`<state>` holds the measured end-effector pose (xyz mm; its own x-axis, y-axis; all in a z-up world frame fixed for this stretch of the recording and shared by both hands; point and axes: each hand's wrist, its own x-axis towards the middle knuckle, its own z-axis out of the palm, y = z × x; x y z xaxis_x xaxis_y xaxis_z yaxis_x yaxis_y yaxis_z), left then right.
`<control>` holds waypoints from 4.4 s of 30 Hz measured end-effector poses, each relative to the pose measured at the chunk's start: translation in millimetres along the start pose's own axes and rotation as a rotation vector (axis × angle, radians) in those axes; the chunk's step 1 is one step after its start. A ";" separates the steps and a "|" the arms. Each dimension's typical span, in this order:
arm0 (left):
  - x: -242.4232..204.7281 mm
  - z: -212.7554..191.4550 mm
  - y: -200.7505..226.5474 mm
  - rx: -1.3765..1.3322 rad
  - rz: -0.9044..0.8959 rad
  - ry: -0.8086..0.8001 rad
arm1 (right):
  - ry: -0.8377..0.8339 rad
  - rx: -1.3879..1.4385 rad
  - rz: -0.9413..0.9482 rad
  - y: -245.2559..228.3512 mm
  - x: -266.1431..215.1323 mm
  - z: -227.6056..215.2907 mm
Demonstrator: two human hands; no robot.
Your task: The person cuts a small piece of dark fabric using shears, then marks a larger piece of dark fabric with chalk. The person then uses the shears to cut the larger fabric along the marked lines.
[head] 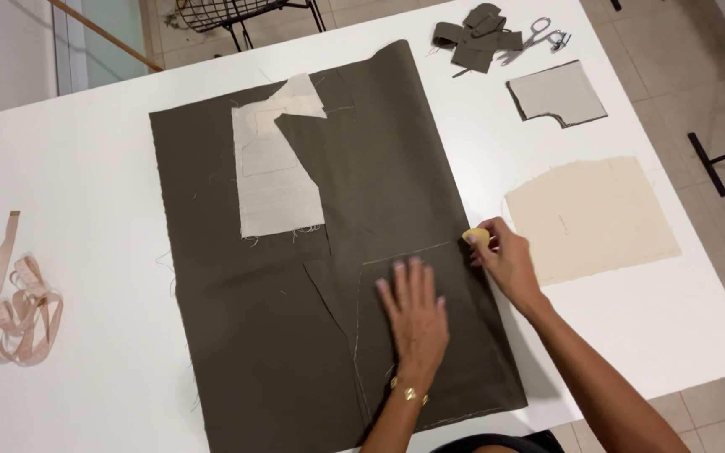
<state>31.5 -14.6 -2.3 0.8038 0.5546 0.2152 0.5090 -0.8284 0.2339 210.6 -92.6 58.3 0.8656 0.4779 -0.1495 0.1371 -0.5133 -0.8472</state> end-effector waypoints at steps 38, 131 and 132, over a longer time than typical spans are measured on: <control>22.0 16.3 24.5 -0.304 0.192 0.074 | -0.111 -0.492 0.077 61.0 -58.4 15.2; -146.6 -64.7 -61.8 -0.345 -0.140 0.005 | -0.494 -0.128 -0.161 -39.9 -76.6 140.4; -146.1 -64.6 -62.0 -0.345 -0.138 0.006 | -0.492 -0.127 -0.162 -42.2 -77.4 139.1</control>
<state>-137.4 -39.2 13.0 0.7322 0.6607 0.1651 0.4779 -0.6712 0.5667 70.8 -8.8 34.7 0.5044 0.8204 -0.2693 0.3338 -0.4729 -0.8154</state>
